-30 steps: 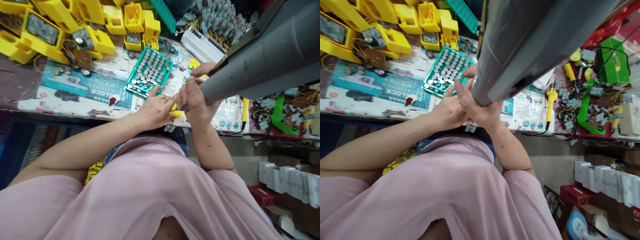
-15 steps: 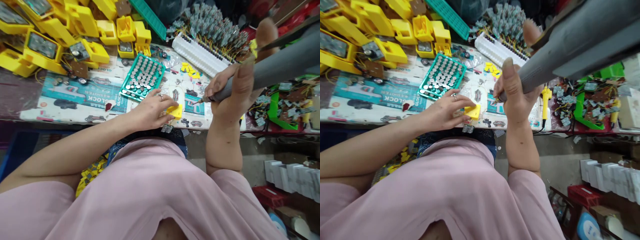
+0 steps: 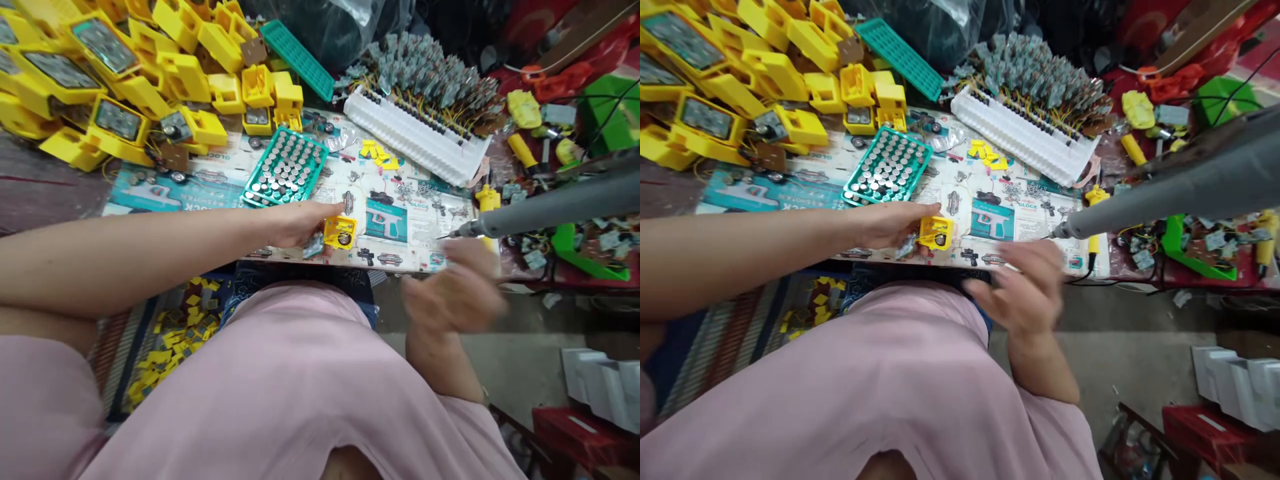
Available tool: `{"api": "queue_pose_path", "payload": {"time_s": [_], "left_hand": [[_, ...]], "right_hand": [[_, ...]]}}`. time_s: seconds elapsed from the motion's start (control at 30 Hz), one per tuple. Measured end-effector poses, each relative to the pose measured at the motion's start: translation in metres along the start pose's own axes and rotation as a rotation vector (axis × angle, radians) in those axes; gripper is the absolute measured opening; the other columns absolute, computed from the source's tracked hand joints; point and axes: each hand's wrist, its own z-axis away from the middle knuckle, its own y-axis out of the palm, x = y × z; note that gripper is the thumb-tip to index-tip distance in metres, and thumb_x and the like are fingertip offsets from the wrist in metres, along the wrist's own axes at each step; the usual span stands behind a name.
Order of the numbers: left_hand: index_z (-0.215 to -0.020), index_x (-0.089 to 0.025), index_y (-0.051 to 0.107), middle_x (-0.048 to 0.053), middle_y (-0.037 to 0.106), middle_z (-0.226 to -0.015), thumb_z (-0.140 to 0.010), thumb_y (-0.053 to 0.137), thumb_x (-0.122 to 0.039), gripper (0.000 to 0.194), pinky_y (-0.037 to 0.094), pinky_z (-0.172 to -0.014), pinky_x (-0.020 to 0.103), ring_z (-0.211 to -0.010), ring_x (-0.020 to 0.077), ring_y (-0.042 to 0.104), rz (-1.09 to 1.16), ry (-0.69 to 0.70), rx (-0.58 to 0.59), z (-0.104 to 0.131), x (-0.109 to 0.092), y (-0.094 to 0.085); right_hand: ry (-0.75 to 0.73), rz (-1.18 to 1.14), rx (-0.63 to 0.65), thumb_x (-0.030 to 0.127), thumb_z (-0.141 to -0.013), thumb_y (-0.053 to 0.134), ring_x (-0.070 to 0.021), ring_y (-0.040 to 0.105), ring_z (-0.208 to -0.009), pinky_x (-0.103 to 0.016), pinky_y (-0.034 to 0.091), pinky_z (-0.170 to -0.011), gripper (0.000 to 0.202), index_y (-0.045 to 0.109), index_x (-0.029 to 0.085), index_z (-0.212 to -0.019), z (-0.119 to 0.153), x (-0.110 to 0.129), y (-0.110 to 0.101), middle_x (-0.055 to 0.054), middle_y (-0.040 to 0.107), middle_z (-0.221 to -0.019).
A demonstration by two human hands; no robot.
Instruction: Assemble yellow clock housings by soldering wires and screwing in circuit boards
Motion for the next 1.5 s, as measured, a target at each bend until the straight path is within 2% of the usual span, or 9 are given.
{"api": "queue_pose_path", "payload": {"time_s": [0.13,0.33,0.63,0.77,0.93,1.03,1.13,1.3,1.5], "left_hand": [[-0.11,-0.013,0.07,0.016,0.078,-0.096,-0.103,0.02,-0.049,0.062,0.053,-0.058,0.034,-0.072,0.0205,0.071,0.306,-0.149,0.206,-0.003,0.002,0.003],[-0.13,-0.018,0.058,0.011,0.076,-0.101,-0.098,0.034,-0.053,0.054,0.048,-0.055,0.027,-0.068,0.0167,0.07,0.039,-0.229,0.181,0.017,-0.004,-0.023],[-0.136,-0.025,0.051,0.01,0.066,-0.122,-0.089,0.052,-0.025,0.047,0.057,-0.083,0.036,-0.094,0.0206,0.068,-0.431,0.262,-0.18,0.051,-0.002,-0.037],[-0.137,-0.024,0.05,0.011,0.063,-0.122,-0.092,0.044,-0.021,0.046,0.057,-0.085,0.039,-0.1,0.0234,0.068,-0.588,0.373,-0.251,0.048,-0.014,-0.028],[-0.142,-0.024,0.043,0.009,0.062,-0.13,-0.095,0.041,-0.024,0.046,0.057,-0.086,0.038,-0.113,0.0229,0.066,-0.631,0.532,-0.326,0.045,-0.013,-0.018],[-0.146,-0.019,0.037,0.013,0.059,-0.14,-0.098,0.045,-0.03,0.051,0.054,-0.097,0.038,-0.12,0.0217,0.063,-0.569,0.53,-0.407,0.05,-0.002,-0.015],[-0.147,-0.015,0.04,0.016,0.06,-0.14,-0.095,0.052,-0.041,0.059,0.046,-0.106,0.045,-0.126,0.0282,0.058,-0.572,0.39,-0.351,0.056,0.008,0.0],[-0.148,-0.018,0.046,0.017,0.061,-0.134,-0.088,0.06,-0.055,0.072,0.038,-0.104,0.05,-0.123,0.0343,0.055,-0.706,0.212,-0.352,0.054,0.014,0.029],[-0.155,-0.022,0.035,0.012,0.066,-0.133,-0.096,0.052,-0.033,0.063,0.036,-0.11,0.045,-0.133,0.0284,0.052,-0.742,0.305,-0.049,0.043,0.007,0.0]], "right_hand": [[-0.243,0.075,0.195,0.049,-0.087,0.071,-0.0291,0.063,-0.123,-0.05,0.053,-0.105,0.064,0.049,0.026,-0.142,-0.005,-0.003,0.042,-0.012,0.066,-0.133],[-0.233,0.158,0.213,0.044,-0.092,0.066,-0.0239,0.069,-0.104,-0.042,0.051,-0.097,0.051,0.055,0.019,-0.136,-0.006,-0.009,0.057,-0.01,0.074,-0.117],[-0.188,0.214,0.22,0.058,-0.085,0.07,-0.0273,0.068,-0.108,-0.045,0.047,-0.096,0.055,0.063,0.02,-0.123,-0.003,-0.001,0.065,-0.011,0.075,-0.113],[-0.111,-0.017,0.281,0.044,-0.092,0.066,-0.023,0.068,-0.11,-0.041,0.055,-0.093,0.051,0.051,0.025,-0.136,-0.024,0.011,0.056,-0.009,0.07,-0.127],[0.013,-0.211,0.308,0.028,-0.091,0.062,-0.0133,0.067,-0.078,-0.03,0.058,-0.072,0.052,0.044,0.028,-0.14,-0.034,0.015,0.061,0.001,0.073,-0.097],[0.15,-0.293,0.296,0.032,-0.091,0.063,-0.0125,0.065,-0.078,-0.028,0.059,-0.069,0.049,0.048,0.028,-0.138,-0.027,0.009,0.061,-0.002,0.071,-0.106],[0.218,-0.342,0.267,0.039,-0.09,0.065,-0.0143,0.067,-0.087,-0.03,0.06,-0.074,0.038,0.059,0.027,-0.126,-0.021,0.003,0.057,-0.004,0.068,-0.122],[0.298,-0.345,0.178,0.048,-0.083,0.074,-0.0128,0.066,-0.082,-0.025,0.056,-0.063,0.031,0.065,0.025,-0.102,-0.017,0.004,0.049,-0.003,0.071,-0.103],[0.407,-0.538,0.303,0.046,-0.079,0.08,-0.0089,0.063,-0.073,-0.019,0.056,-0.06,0.04,0.06,0.025,-0.106,-0.014,0.004,0.037,0.003,0.063,-0.083]]}}
